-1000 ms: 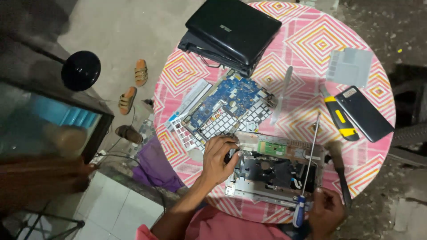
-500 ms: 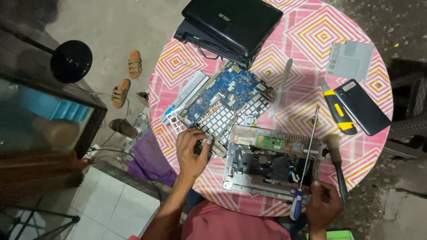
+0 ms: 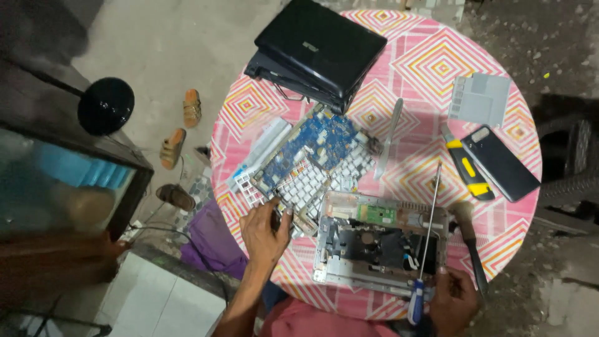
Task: The person uses a screwdriver to remove screws from a laptop's internal chassis, then uses their hands to detach and remove a small circuit board component from the device.
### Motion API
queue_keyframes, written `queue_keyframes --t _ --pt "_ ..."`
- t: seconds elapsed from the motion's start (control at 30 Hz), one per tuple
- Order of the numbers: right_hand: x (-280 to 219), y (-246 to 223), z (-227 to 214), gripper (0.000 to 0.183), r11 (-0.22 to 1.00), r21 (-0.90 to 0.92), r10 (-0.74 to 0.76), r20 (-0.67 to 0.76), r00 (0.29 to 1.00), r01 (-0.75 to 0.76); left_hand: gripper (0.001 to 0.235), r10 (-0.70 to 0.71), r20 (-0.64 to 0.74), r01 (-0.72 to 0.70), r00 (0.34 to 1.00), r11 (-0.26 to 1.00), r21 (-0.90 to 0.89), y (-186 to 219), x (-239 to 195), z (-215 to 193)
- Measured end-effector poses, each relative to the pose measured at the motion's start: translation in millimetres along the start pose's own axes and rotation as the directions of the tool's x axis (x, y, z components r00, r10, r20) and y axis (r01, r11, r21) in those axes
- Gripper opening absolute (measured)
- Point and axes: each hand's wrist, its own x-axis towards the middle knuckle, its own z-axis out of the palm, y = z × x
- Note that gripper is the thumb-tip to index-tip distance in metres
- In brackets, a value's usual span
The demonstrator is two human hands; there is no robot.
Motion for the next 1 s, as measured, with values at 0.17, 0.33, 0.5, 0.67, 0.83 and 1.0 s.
queue_keyframes --t 0.17,0.33,0.5,0.67,0.83,1.0 --pt "6 22 7 0.013 0.986 -0.1 0.129 -0.016 0.992 -0.129 0.033 -0.05 0.064 0.059 0.997 0.988 -0.14 8 16 -12" --pt "8 27 9 0.011 0.998 -0.016 0.064 0.013 0.998 -0.063 0.028 -0.061 0.022 0.065 0.998 0.966 -0.25 11 21 -15" --pt "10 46 16 0.011 0.997 -0.042 0.069 -0.041 0.997 -0.071 0.025 -0.044 0.0 0.043 0.999 0.963 -0.265 15 24 -18" --pt "11 47 16 0.012 0.991 -0.114 0.057 -0.054 0.997 -0.063 0.027 -0.069 -0.004 0.067 0.998 0.972 -0.225 1 22 -12" --pt "7 10 13 0.01 0.975 -0.193 0.1 -0.052 0.994 -0.109 0.029 -0.088 0.005 0.087 0.996 0.974 -0.211 1 22 -12" --pt "6 19 13 0.01 0.992 -0.091 0.08 -0.052 0.995 -0.085 0.033 -0.106 0.013 0.106 0.994 0.973 -0.205 -2 21 -10"
